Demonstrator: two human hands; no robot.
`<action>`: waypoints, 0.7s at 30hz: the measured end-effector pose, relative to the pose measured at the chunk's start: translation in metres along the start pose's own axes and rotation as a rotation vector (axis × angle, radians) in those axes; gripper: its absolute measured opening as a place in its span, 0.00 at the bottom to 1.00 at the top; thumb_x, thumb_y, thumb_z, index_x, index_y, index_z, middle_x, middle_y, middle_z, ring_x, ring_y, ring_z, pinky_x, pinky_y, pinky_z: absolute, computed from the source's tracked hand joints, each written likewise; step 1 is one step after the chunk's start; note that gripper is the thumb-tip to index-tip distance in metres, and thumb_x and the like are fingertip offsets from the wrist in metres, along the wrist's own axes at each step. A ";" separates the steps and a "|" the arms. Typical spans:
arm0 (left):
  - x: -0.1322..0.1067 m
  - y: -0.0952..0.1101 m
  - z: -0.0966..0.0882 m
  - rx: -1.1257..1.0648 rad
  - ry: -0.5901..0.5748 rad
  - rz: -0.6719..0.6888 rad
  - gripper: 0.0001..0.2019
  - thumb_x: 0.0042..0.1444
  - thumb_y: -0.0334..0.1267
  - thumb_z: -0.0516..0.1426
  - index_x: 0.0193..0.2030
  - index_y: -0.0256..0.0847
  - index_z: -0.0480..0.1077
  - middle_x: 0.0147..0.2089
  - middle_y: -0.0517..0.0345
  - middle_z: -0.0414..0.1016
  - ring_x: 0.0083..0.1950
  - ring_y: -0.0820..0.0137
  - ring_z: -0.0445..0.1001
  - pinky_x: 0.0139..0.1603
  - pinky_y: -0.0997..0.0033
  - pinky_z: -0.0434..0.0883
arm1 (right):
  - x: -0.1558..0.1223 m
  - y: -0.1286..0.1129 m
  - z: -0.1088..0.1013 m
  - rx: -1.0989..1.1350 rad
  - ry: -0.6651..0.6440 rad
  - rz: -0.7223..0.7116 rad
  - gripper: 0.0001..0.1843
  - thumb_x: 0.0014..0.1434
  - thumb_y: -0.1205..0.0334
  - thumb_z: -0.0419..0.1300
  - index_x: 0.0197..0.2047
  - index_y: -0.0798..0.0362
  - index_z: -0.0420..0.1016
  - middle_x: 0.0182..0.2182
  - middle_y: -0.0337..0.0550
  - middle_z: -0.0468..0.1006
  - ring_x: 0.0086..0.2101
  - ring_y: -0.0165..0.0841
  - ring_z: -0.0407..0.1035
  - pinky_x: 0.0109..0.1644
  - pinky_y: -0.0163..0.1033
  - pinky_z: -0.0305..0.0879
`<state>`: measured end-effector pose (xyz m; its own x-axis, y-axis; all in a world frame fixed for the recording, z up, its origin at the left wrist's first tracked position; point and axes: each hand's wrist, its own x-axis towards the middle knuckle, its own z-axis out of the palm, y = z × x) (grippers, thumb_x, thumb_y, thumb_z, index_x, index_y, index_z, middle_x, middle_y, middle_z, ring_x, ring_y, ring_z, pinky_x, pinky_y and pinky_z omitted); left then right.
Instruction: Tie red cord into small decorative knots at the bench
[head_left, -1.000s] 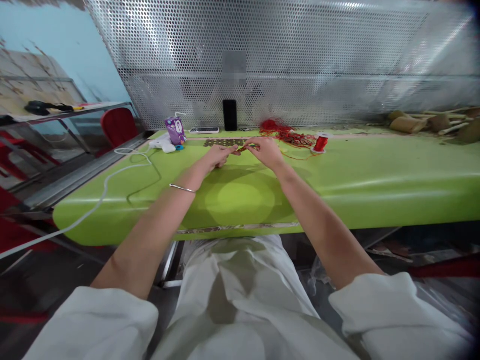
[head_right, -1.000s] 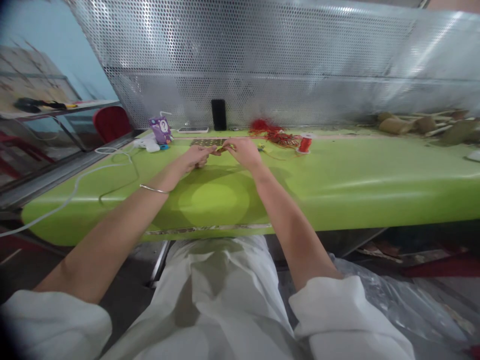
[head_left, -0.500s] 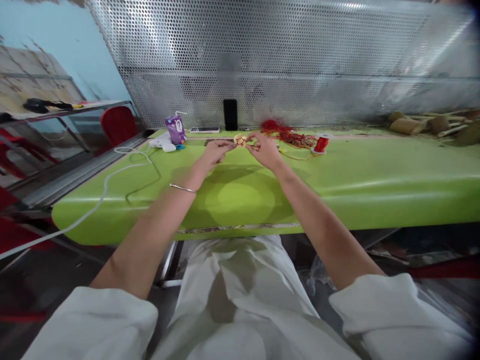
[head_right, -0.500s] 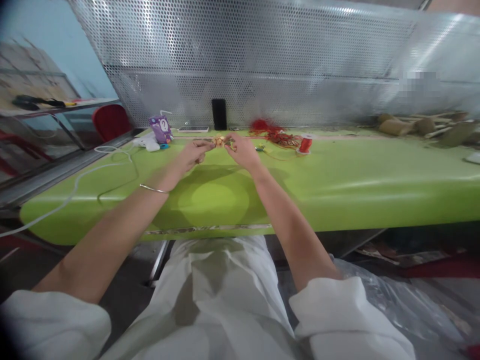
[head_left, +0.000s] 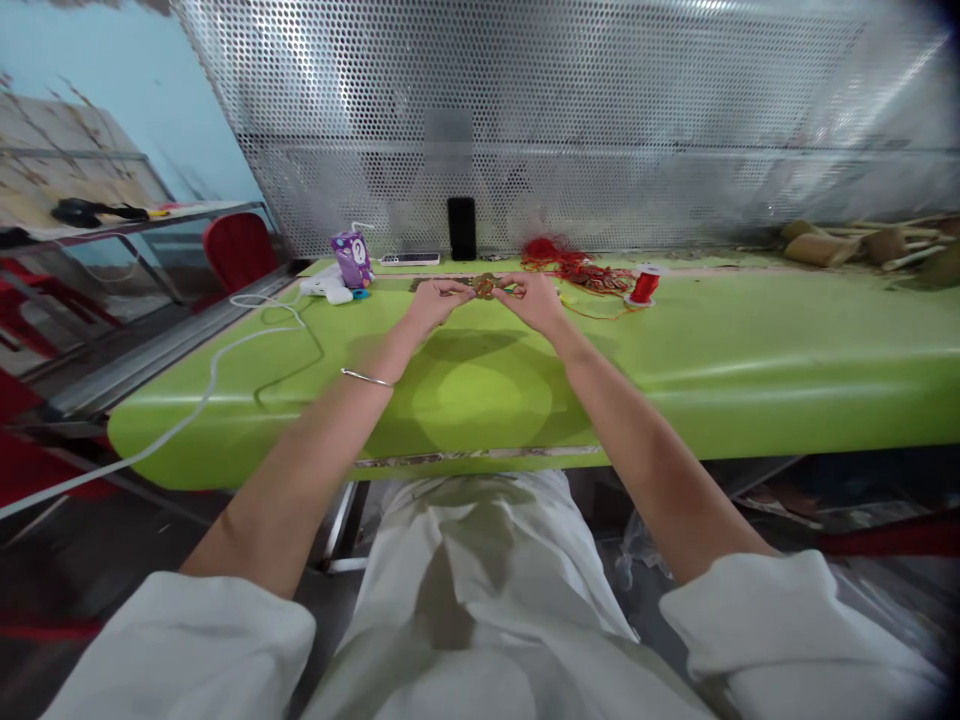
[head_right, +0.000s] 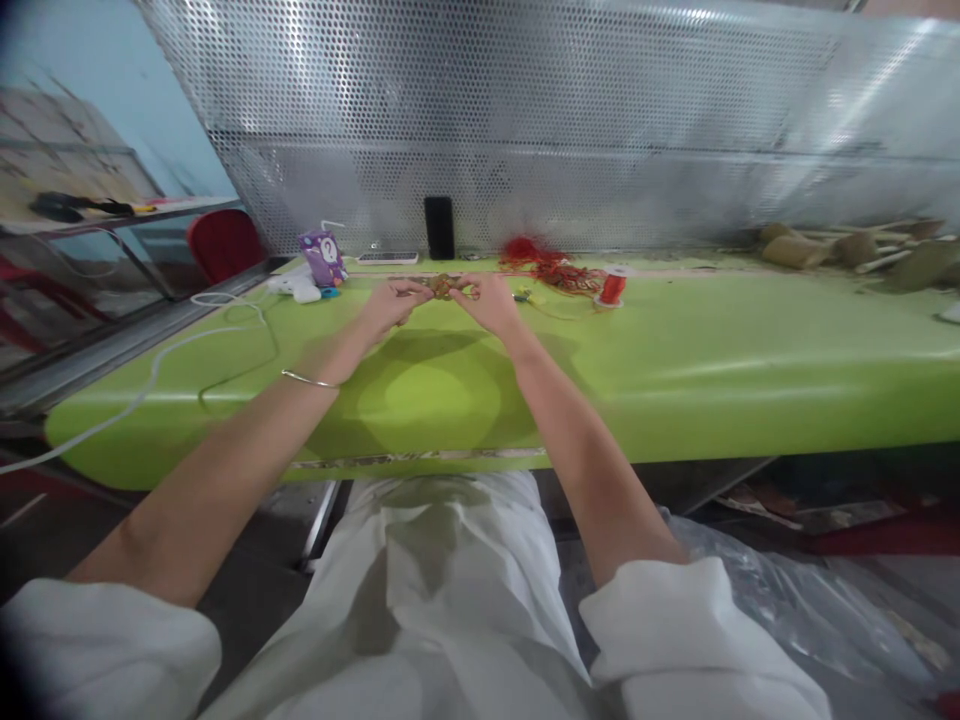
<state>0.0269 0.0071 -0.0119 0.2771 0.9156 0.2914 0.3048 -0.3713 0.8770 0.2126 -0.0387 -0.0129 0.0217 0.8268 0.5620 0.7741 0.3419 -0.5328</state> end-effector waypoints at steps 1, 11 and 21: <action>0.000 -0.001 0.000 0.003 -0.003 0.008 0.08 0.55 0.40 0.64 0.38 0.38 0.79 0.17 0.67 0.57 0.18 0.79 0.48 0.22 0.73 0.46 | 0.000 0.001 0.000 0.005 -0.014 -0.014 0.12 0.60 0.59 0.62 0.42 0.57 0.81 0.30 0.44 0.75 0.28 0.30 0.63 0.34 0.37 0.56; -0.003 0.002 -0.002 0.040 -0.049 0.089 0.10 0.54 0.41 0.63 0.35 0.35 0.78 0.18 0.65 0.60 0.21 0.77 0.51 0.26 0.72 0.50 | 0.000 0.007 0.001 -0.035 -0.113 -0.058 0.14 0.61 0.57 0.60 0.45 0.55 0.82 0.34 0.47 0.80 0.32 0.35 0.69 0.38 0.39 0.61; -0.001 -0.001 0.000 0.140 -0.109 0.151 0.13 0.51 0.40 0.66 0.41 0.37 0.77 0.22 0.63 0.66 0.21 0.77 0.55 0.25 0.73 0.53 | -0.002 0.004 0.001 -0.015 -0.077 -0.066 0.13 0.60 0.59 0.58 0.38 0.58 0.81 0.32 0.47 0.79 0.30 0.33 0.67 0.36 0.37 0.58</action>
<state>0.0263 0.0068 -0.0132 0.4234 0.8289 0.3656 0.3739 -0.5275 0.7629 0.2152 -0.0384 -0.0163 -0.0777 0.8346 0.5453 0.7814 0.3907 -0.4865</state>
